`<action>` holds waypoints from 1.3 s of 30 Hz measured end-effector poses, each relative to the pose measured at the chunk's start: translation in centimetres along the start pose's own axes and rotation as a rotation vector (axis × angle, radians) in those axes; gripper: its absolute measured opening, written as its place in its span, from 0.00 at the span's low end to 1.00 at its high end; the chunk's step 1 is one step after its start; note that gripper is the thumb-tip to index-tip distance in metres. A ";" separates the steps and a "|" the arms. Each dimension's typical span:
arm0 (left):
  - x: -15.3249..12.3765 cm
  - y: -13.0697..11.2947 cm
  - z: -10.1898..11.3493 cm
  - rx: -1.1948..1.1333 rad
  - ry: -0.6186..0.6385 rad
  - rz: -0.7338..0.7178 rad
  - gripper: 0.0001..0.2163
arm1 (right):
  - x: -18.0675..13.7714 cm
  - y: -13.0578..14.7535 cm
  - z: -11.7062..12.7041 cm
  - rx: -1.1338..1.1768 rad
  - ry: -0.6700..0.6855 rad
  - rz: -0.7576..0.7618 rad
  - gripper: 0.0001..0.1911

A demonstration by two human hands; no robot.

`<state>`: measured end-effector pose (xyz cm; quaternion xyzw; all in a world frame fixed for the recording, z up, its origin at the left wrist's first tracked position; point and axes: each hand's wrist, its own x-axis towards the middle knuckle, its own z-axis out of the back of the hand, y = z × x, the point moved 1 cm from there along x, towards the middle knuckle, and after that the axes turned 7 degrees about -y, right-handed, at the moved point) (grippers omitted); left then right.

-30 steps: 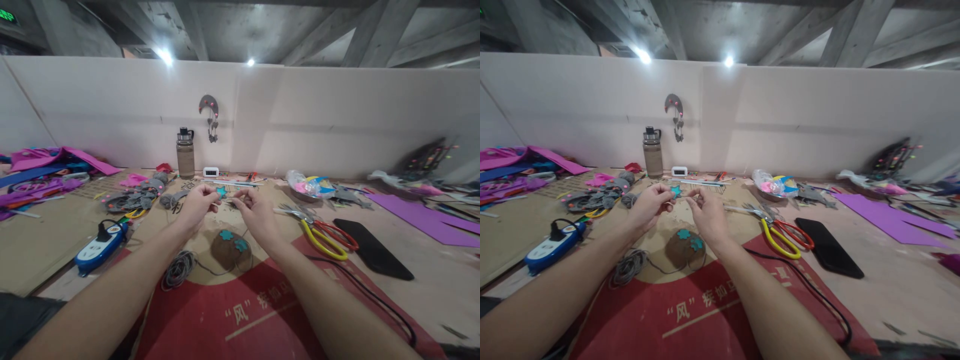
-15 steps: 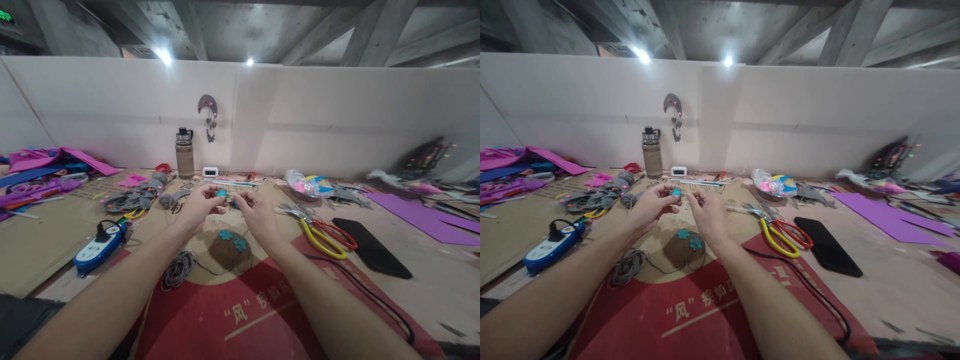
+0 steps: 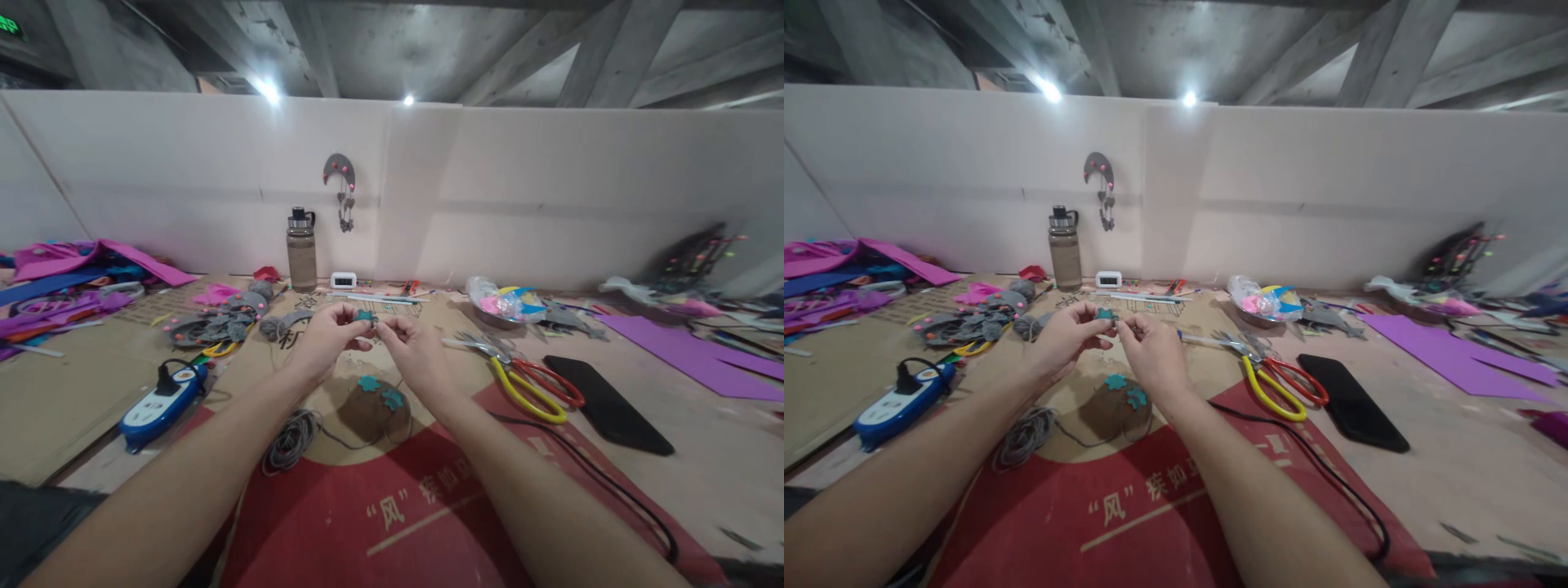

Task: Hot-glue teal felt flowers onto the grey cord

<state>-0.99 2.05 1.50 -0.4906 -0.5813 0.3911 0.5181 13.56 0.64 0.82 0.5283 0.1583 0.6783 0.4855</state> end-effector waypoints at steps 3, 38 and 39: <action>0.0 0.1 -0.1 0.044 -0.016 -0.026 0.12 | 0.0 0.0 0.0 0.068 0.004 -0.014 0.14; -0.8 -0.1 -0.9 0.298 -0.042 -0.194 0.05 | 0.5 -1.0 -0.9 0.303 0.060 -0.098 0.12; -0.8 -0.2 -0.9 0.311 -0.035 -0.192 0.05 | 0.5 -0.9 -0.9 0.300 0.060 -0.094 0.12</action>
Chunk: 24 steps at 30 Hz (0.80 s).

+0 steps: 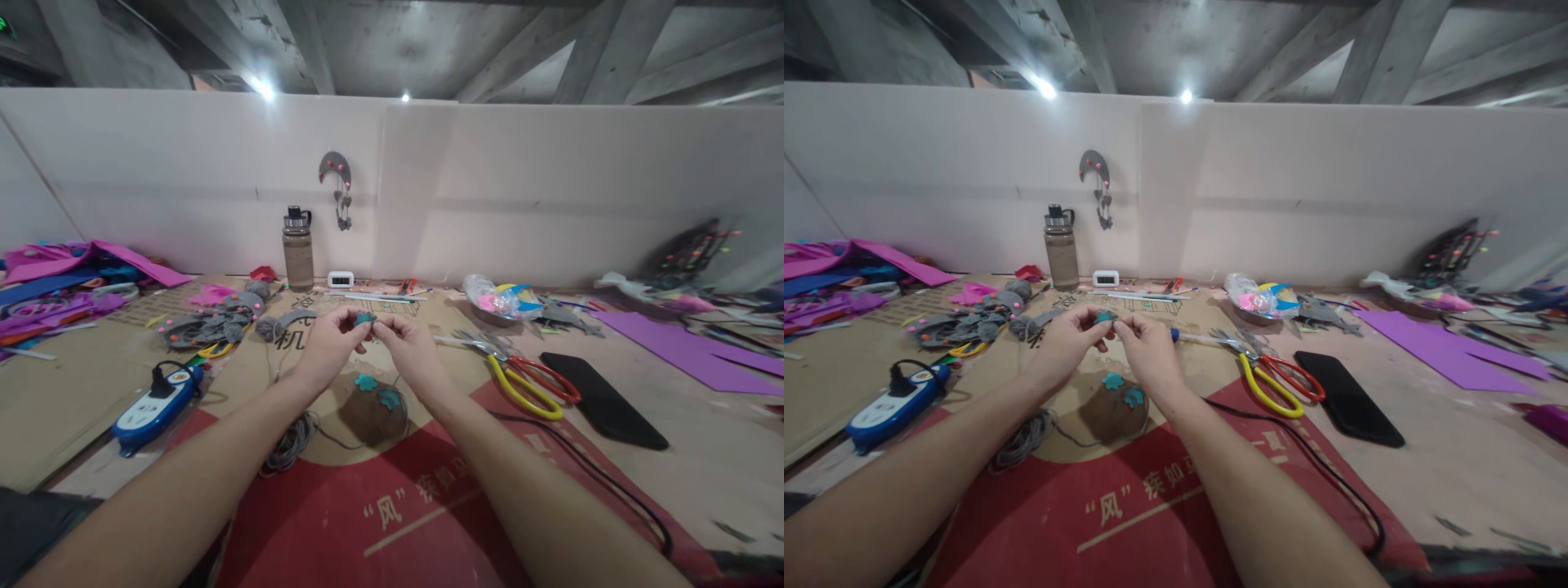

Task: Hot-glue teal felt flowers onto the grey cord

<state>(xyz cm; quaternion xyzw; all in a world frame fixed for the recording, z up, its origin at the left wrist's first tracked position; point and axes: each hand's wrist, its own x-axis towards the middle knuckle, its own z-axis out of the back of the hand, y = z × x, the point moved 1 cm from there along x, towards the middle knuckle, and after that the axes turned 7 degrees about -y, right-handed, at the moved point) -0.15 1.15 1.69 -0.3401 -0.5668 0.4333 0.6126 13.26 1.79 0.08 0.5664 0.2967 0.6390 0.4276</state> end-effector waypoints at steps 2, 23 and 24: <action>0.0 -0.1 0.0 0.008 0.021 0.000 0.05 | 0.0 0.1 0.1 -0.002 -0.006 0.003 0.12; 0.1 0.5 0.0 0.002 0.021 0.017 0.08 | 0.1 0.3 0.1 0.014 -0.026 -0.053 0.12; 0.1 0.4 0.0 0.006 0.022 0.013 0.08 | 0.1 0.2 0.1 0.017 -0.027 -0.056 0.12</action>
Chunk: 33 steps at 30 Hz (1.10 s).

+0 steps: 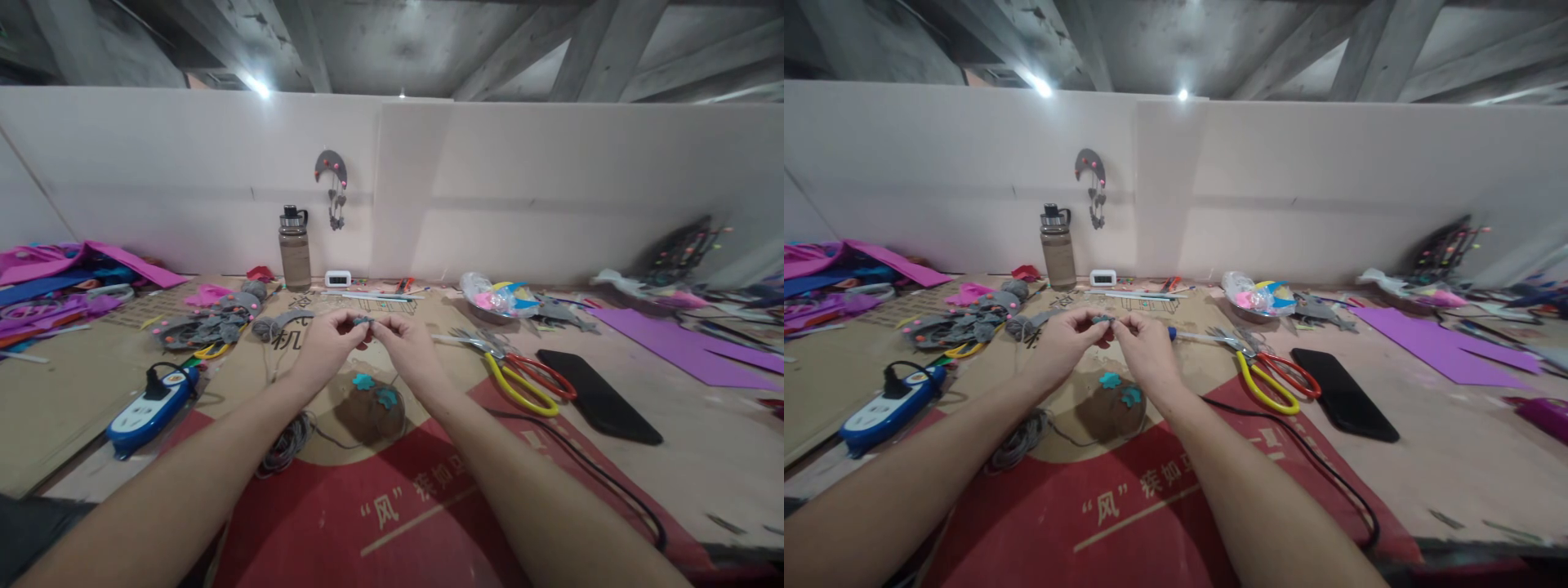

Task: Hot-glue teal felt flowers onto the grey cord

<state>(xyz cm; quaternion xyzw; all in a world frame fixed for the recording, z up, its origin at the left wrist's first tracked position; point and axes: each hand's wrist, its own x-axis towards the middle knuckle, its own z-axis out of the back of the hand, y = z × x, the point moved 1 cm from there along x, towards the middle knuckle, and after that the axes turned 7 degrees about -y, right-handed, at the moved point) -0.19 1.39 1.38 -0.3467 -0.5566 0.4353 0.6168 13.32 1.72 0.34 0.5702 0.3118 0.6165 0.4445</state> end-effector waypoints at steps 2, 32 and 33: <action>-0.1 -0.2 0.0 0.012 -0.001 -0.010 0.08 | 0.0 0.0 0.0 -0.004 -0.002 -0.008 0.12; 0.4 0.7 0.0 -0.193 0.024 0.098 0.07 | 0.0 -0.2 0.0 0.063 0.016 -0.064 0.11; 0.3 0.6 0.0 -0.175 0.031 0.091 0.07 | 0.0 -0.2 0.0 0.062 0.016 -0.067 0.11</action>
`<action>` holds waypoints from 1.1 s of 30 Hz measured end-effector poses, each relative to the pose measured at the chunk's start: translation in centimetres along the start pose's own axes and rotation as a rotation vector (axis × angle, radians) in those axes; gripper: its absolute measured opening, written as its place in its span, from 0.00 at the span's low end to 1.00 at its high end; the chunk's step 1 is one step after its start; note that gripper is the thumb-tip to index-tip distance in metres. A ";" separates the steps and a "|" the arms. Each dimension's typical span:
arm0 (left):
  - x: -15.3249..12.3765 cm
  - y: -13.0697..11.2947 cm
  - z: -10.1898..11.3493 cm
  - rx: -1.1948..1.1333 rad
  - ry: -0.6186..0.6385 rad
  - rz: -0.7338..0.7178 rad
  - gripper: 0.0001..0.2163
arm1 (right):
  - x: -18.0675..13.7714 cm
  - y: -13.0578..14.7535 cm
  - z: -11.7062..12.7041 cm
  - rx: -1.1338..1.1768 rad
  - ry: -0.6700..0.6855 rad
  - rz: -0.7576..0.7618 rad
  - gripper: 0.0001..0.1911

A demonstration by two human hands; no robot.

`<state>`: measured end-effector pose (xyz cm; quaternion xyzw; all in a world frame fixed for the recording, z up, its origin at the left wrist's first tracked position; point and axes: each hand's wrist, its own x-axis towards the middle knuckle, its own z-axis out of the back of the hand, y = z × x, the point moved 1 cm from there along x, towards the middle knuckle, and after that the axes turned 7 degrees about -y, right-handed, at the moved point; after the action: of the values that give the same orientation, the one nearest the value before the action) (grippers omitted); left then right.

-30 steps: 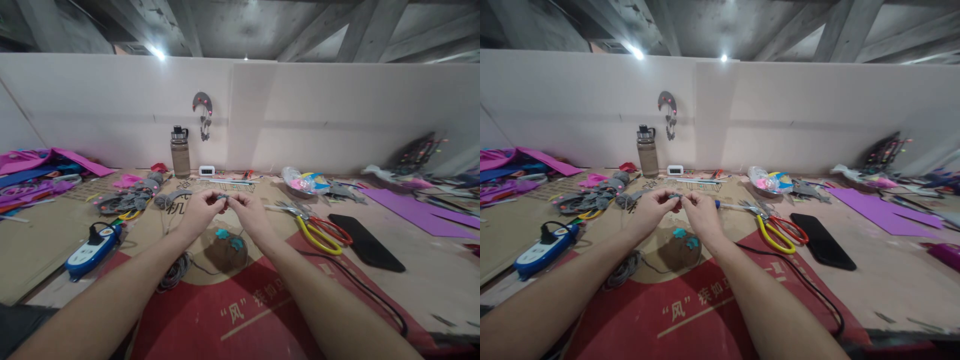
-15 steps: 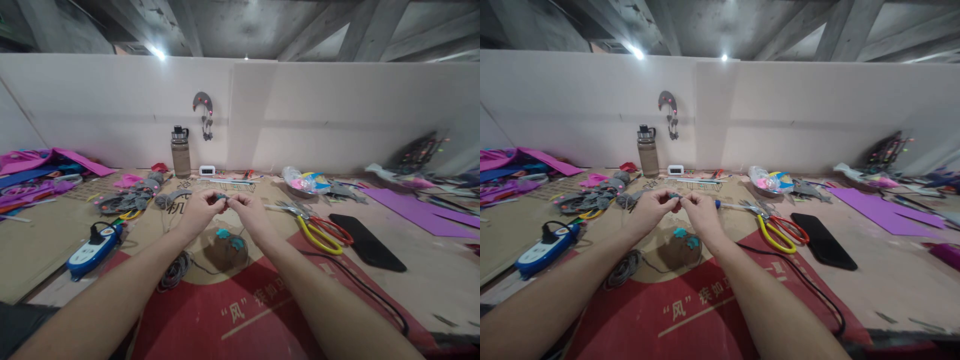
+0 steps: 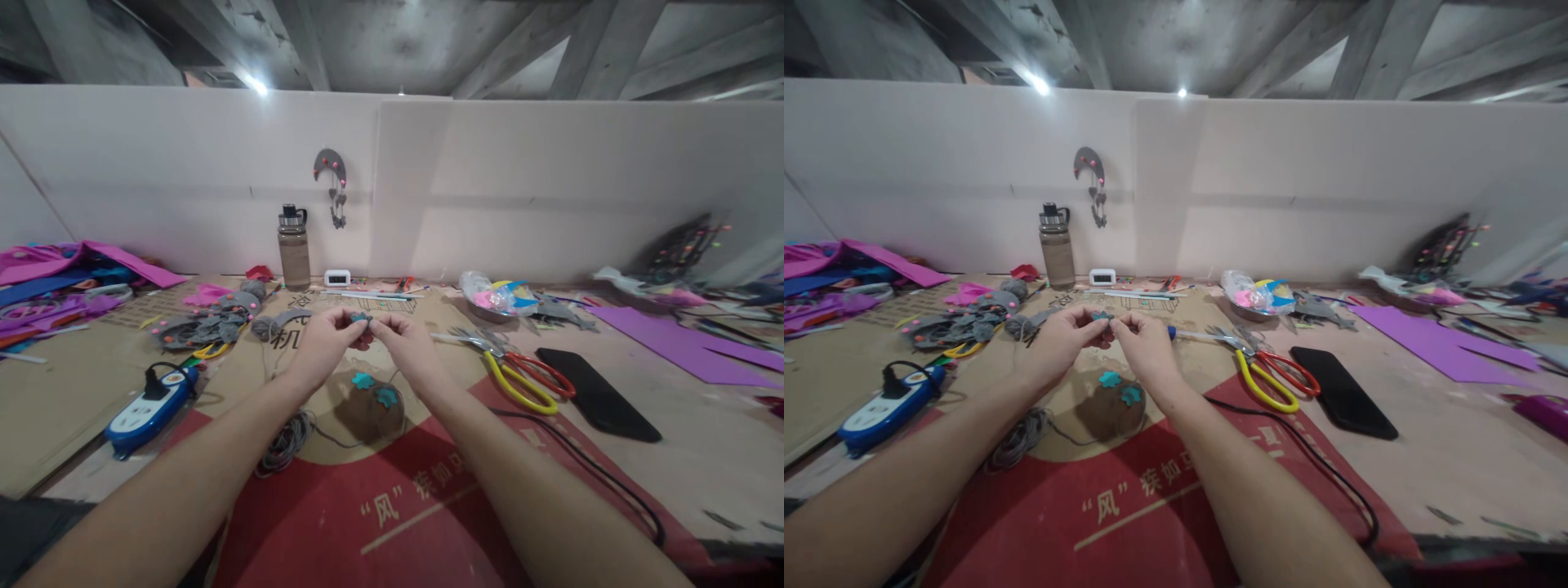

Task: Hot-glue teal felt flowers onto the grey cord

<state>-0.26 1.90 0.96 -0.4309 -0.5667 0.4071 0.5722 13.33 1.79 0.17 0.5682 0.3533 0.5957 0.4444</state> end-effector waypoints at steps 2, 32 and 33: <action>-0.1 -0.1 0.0 0.034 0.009 -0.017 0.07 | 0.0 0.0 0.0 -0.007 -0.002 0.000 0.11; 0.6 1.2 0.5 0.065 -0.083 0.099 0.11 | 0.2 -0.7 -0.2 -0.217 0.034 0.025 0.05; 0.7 1.2 0.5 0.066 -0.079 0.098 0.11 | 0.2 -0.7 -0.2 -0.215 0.035 0.032 0.05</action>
<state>-0.71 2.89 0.01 -0.4227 -0.5534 0.4698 0.5426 13.22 2.23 -0.42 0.5124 0.2861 0.6471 0.4867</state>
